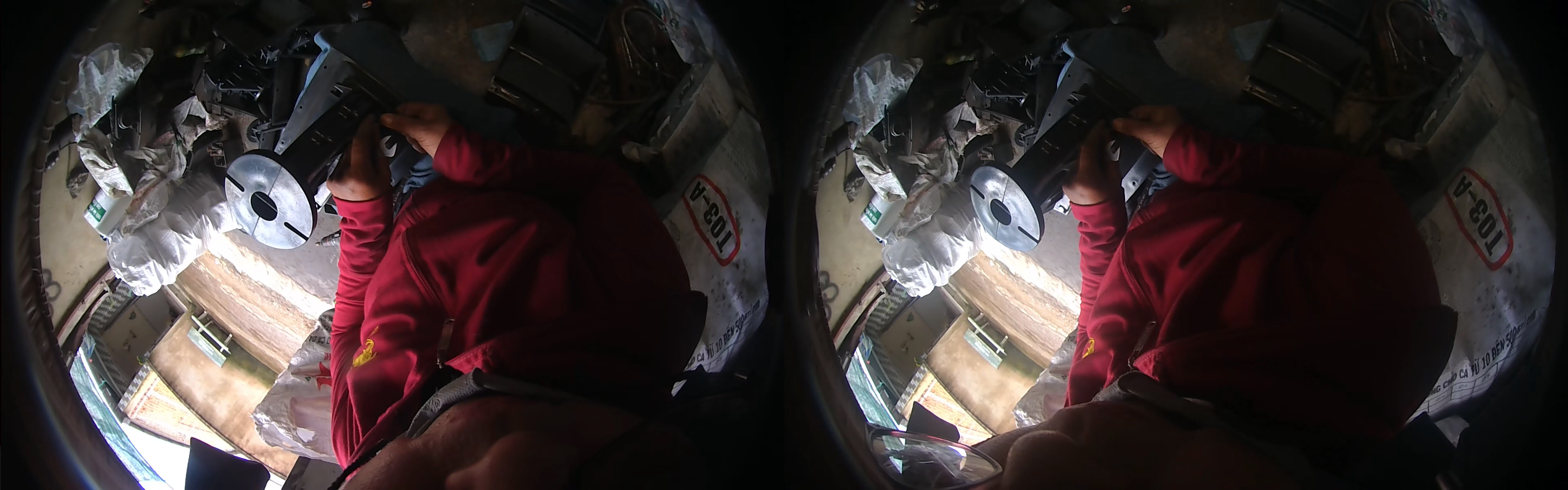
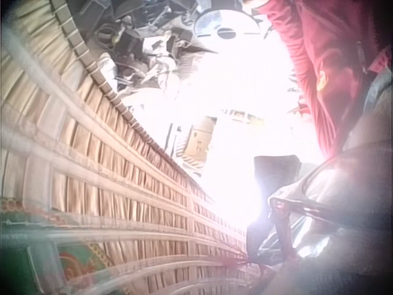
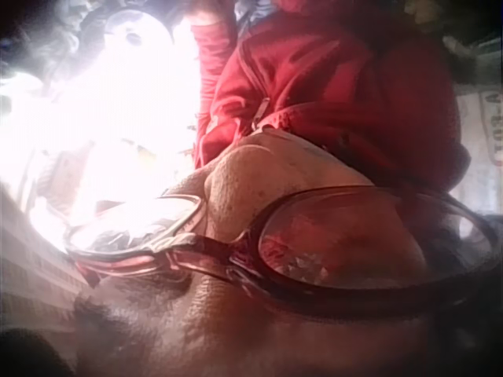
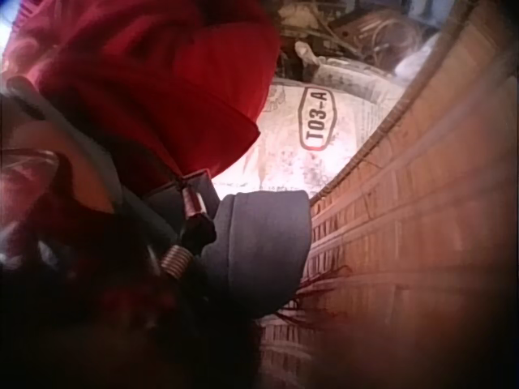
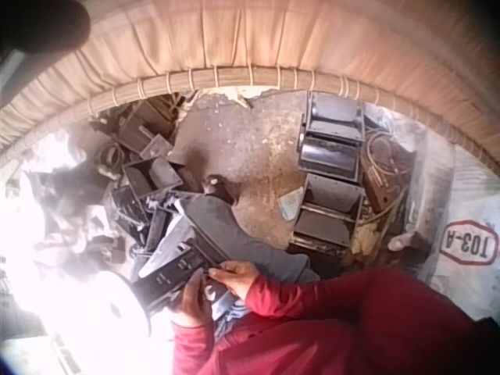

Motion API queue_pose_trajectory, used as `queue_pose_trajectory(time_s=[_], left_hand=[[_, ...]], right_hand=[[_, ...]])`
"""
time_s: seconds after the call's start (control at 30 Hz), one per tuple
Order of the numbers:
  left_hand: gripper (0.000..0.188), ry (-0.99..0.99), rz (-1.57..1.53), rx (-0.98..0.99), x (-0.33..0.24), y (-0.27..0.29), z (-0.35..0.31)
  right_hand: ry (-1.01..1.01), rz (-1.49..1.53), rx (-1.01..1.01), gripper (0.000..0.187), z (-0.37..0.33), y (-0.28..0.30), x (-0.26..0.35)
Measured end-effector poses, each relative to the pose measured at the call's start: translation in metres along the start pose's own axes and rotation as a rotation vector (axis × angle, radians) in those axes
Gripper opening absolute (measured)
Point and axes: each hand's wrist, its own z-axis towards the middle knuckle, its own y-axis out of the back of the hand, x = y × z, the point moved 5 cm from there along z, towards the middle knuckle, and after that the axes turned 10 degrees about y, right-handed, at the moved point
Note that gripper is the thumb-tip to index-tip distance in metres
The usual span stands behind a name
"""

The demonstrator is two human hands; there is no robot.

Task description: The person uses a wrench to tighten bolts on a circular metal component mounted on a larger machine. They repeatedly adjust the wrench and reposition their hands to apply torque to different fasteners on the assembly.

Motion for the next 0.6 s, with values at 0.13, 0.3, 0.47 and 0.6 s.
queue_pose_trajectory(time_s=[0.13, 0.3, 0.47, 0.6], left_hand=[[0.031, 0.218, -0.092, 0.149, 0.000, 0.013, -0.013], [0.036, 0.111, -0.145, 0.045, -0.003, 0.015, -0.007], [0.031, 0.133, -0.148, 0.063, -0.002, 0.007, -0.006], [0.027, 0.174, -0.144, 0.036, -0.003, 0.006, -0.013]], right_hand=[[-0.020, 0.099, 0.028, 0.026, 0.000, 0.000, 0.000], [-0.052, 0.183, 0.001, 0.025, -0.006, -0.004, 0.007], [-0.042, 0.093, 0.004, 0.024, -0.006, -0.004, 0.006], [-0.042, 0.055, 0.001, 0.025, -0.003, -0.001, 0.002]])
